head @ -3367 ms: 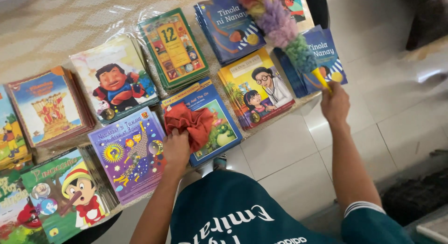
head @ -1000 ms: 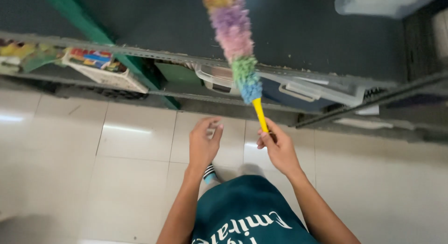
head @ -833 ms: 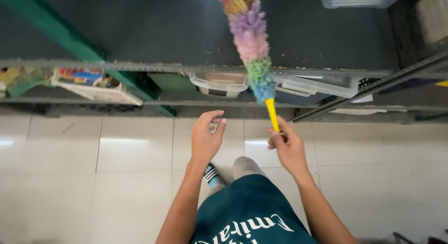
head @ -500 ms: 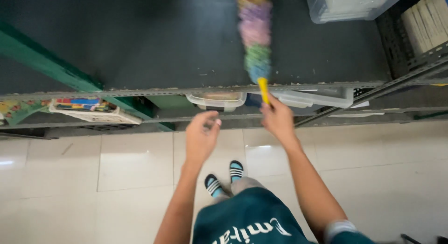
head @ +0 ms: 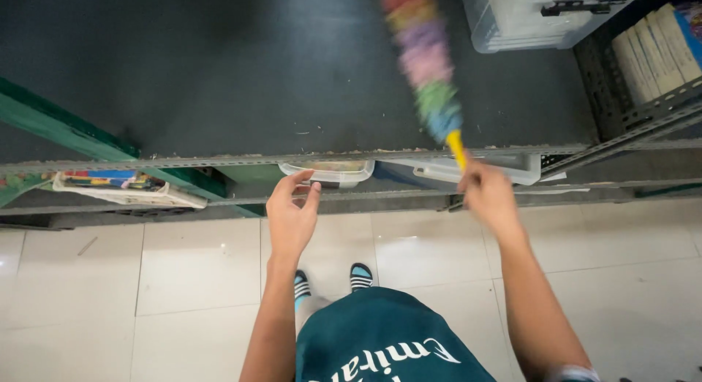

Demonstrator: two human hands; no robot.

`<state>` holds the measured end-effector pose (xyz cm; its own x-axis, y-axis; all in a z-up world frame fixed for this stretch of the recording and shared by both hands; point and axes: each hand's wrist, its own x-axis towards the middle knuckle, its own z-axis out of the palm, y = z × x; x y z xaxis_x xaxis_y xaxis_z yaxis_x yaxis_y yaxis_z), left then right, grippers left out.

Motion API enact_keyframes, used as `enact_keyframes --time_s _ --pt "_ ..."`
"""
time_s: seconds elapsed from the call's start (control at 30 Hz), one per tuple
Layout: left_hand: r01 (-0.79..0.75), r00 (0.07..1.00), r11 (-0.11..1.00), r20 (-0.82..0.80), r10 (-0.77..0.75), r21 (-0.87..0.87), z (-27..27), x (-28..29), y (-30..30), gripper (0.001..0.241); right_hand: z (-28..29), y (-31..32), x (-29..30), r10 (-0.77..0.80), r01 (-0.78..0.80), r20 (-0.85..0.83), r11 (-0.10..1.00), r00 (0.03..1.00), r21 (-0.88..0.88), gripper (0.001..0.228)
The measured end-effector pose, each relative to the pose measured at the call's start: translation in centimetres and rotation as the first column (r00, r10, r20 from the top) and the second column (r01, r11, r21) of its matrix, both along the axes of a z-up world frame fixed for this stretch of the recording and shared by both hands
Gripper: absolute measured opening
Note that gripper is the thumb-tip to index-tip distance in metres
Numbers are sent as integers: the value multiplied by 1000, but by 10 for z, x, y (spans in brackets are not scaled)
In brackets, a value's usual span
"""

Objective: Dusting and wiping library shelves using a cloth and a feather duster.

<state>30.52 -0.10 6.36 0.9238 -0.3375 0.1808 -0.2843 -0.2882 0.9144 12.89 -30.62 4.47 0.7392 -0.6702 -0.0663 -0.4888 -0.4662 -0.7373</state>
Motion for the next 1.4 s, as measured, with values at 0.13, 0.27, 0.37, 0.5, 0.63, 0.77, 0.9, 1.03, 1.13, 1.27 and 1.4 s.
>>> enact_keyframes --time_s 0.13,0.27,0.37,0.5,0.63,0.77,0.9,1.03,1.13,1.27,1.4 --pt "-9 999 1000 -31 8 -29 3 7 11 24 3 -26 89 -64 56 87 994 994 91 39" --pt "-4 999 999 -39 5 37 8 18 33 25 -6 -11 191 -9 9 109 1000 994 -8 24" --pt "7 999 999 -41 -5 45 12 31 48 26 -28 24 237 114 -86 144 979 983 -185 28" --pt "26 998 998 -64 -22 59 17 49 68 27 -37 101 219 366 -346 77 917 927 -198 28" --pt "52 997 998 -62 -49 35 9 70 85 28 -7 151 120 475 -431 226 876 851 -218 43" --pt "59 998 998 -36 -58 35 9 89 102 28 40 159 67 25 3 -204 991 979 136 44" --pt "88 996 995 -32 -87 48 10 104 124 28 -11 106 75 -76 70 -23 982 997 -175 33" --pt "79 996 996 -33 -78 38 10 114 153 30 -10 92 185 -84 91 48 981 995 -170 31" --pt "74 997 995 -7 -74 59 11 121 175 29 -18 109 270 -18 47 110 963 994 -267 21" --pt "50 998 999 -37 -49 21 3 128 193 29 -35 176 325 213 -140 126 892 969 -429 18" --pt "20 997 1000 -76 -20 0 -2 134 199 29 -19 255 281 424 -395 43 873 905 -287 40"
